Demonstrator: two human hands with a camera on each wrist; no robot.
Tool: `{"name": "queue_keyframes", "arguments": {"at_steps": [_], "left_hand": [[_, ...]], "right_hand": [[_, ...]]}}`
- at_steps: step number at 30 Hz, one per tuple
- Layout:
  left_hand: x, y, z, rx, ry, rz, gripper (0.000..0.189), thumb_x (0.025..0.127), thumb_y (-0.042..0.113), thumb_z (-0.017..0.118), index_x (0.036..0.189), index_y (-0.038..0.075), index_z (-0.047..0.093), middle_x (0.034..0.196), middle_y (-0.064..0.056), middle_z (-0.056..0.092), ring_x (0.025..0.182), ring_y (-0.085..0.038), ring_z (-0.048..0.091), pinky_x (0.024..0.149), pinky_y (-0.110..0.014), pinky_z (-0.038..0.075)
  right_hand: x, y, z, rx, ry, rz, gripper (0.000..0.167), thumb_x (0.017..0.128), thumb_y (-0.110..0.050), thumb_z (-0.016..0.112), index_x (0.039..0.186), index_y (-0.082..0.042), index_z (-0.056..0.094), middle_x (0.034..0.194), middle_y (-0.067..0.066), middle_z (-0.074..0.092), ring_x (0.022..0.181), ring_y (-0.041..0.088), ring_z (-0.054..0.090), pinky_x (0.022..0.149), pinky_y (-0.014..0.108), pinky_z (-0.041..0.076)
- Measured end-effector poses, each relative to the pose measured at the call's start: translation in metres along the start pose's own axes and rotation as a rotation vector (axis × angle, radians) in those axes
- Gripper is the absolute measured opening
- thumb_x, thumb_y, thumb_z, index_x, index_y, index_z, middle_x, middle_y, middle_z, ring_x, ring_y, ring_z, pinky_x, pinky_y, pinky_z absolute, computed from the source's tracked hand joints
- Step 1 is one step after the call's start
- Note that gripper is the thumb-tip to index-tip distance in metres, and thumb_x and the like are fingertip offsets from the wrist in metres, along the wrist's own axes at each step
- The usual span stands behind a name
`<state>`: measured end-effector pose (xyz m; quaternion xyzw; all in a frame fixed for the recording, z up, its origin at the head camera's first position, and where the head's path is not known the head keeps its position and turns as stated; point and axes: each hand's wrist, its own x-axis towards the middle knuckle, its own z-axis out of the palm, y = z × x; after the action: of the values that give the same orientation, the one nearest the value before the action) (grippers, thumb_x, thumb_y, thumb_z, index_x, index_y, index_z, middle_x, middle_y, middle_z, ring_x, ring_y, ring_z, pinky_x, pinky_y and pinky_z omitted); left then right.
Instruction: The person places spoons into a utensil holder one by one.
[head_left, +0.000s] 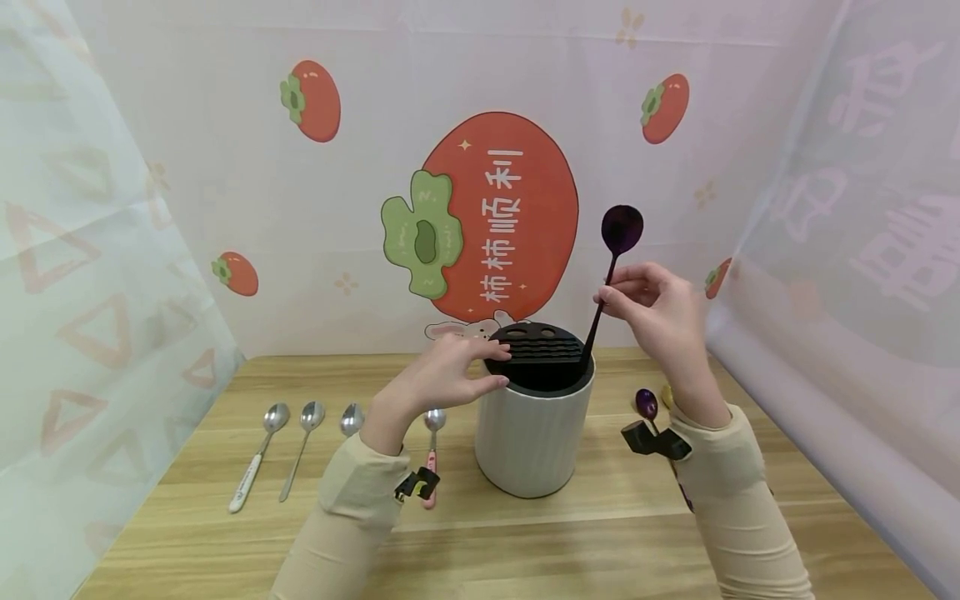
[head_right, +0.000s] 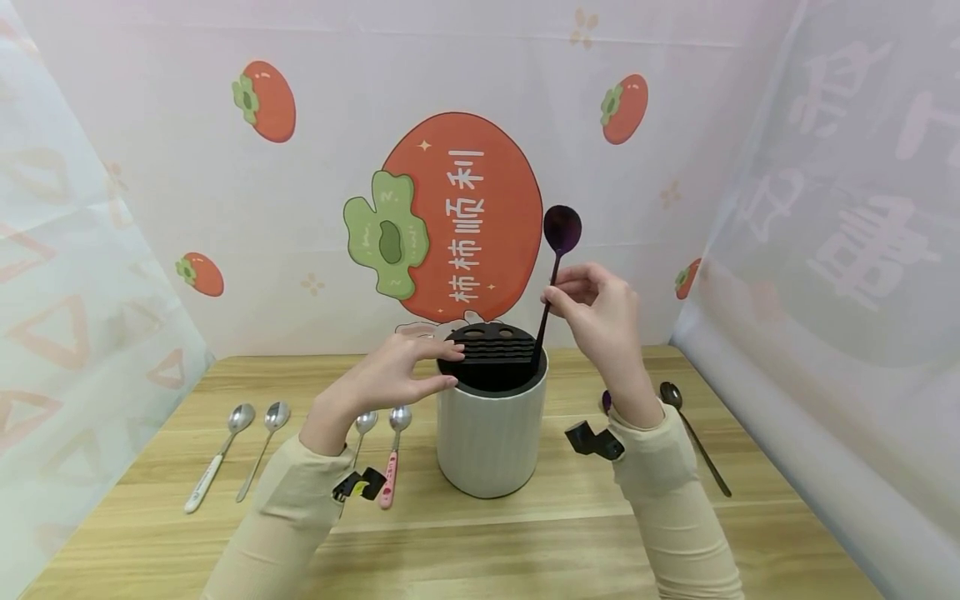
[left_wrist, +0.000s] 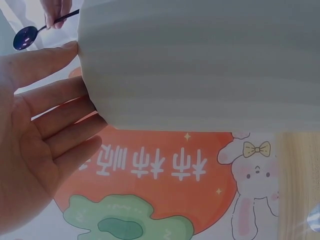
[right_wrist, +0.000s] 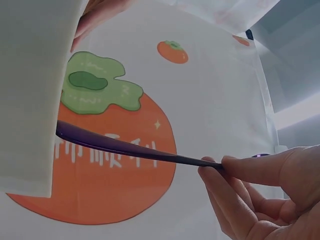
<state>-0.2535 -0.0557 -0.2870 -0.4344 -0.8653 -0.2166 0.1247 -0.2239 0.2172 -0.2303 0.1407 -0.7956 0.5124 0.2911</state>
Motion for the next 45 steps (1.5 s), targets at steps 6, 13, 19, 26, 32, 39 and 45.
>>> {"name": "queue_keyframes", "arguments": {"at_steps": [6, 13, 19, 26, 32, 39, 45], "left_hand": [[-0.001, 0.001, -0.001, -0.003, 0.001, -0.007, 0.031, 0.088, 0.029, 0.067, 0.114, 0.012, 0.069, 0.121, -0.002, 0.066, 0.109, -0.018, 0.062, 0.092, -0.034, 0.049], [0.000, 0.001, 0.000, -0.006, 0.001, -0.006, 0.031, 0.088, 0.029, 0.067, 0.113, 0.012, 0.069, 0.119, -0.002, 0.067, 0.108, -0.017, 0.062, 0.092, -0.033, 0.049], [-0.001, 0.000, 0.000, 0.000, -0.002, -0.011, 0.032, 0.088, 0.030, 0.066, 0.114, 0.012, 0.068, 0.119, -0.001, 0.067, 0.107, -0.017, 0.062, 0.092, -0.034, 0.049], [-0.001, 0.001, 0.000, 0.000, -0.009, -0.023, 0.032, 0.089, 0.031, 0.066, 0.115, 0.013, 0.068, 0.122, -0.001, 0.066, 0.113, -0.018, 0.060, 0.095, -0.035, 0.047], [-0.001, 0.000, 0.000, -0.007, -0.004, -0.020, 0.032, 0.088, 0.030, 0.066, 0.115, 0.013, 0.068, 0.120, -0.001, 0.067, 0.109, -0.017, 0.061, 0.092, -0.033, 0.049], [-0.001, 0.000, 0.000, -0.017, -0.005, -0.018, 0.032, 0.088, 0.030, 0.067, 0.115, 0.013, 0.068, 0.118, -0.001, 0.067, 0.107, -0.016, 0.062, 0.090, -0.032, 0.050], [-0.001, -0.001, 0.001, -0.014, -0.010, -0.028, 0.032, 0.088, 0.031, 0.066, 0.115, 0.014, 0.068, 0.122, -0.001, 0.066, 0.111, -0.017, 0.061, 0.092, -0.033, 0.049]], "right_hand": [[-0.001, 0.002, 0.004, 0.033, -0.021, 0.003, 0.025, 0.084, -0.009, 0.070, 0.104, 0.005, 0.062, 0.086, 0.006, 0.070, 0.075, 0.002, 0.069, 0.069, 0.020, 0.056], [-0.004, 0.004, 0.004, -0.026, -0.025, 0.019, 0.026, 0.084, -0.014, 0.072, 0.103, 0.001, 0.064, 0.084, 0.000, 0.070, 0.074, -0.001, 0.068, 0.069, 0.016, 0.054], [-0.008, 0.004, 0.005, -0.088, -0.027, 0.026, 0.028, 0.083, -0.021, 0.074, 0.101, -0.002, 0.065, 0.085, 0.003, 0.071, 0.072, -0.002, 0.067, 0.069, 0.013, 0.052], [-0.009, 0.007, 0.007, -0.122, -0.025, 0.029, 0.027, 0.082, -0.022, 0.075, 0.101, -0.004, 0.066, 0.083, 0.000, 0.070, 0.070, -0.003, 0.066, 0.067, 0.014, 0.051], [-0.009, 0.012, 0.009, -0.150, -0.023, 0.014, 0.027, 0.081, -0.023, 0.075, 0.099, -0.005, 0.066, 0.086, 0.006, 0.071, 0.070, -0.003, 0.066, 0.064, 0.014, 0.050], [-0.011, 0.016, 0.010, -0.187, -0.028, 0.019, 0.025, 0.081, -0.023, 0.075, 0.098, -0.006, 0.067, 0.087, 0.010, 0.071, 0.070, -0.006, 0.063, 0.063, 0.013, 0.048], [-0.012, 0.016, 0.010, -0.212, -0.035, 0.037, 0.024, 0.081, -0.025, 0.075, 0.096, -0.007, 0.068, 0.087, 0.012, 0.072, 0.070, -0.008, 0.062, 0.062, 0.014, 0.047]]}}
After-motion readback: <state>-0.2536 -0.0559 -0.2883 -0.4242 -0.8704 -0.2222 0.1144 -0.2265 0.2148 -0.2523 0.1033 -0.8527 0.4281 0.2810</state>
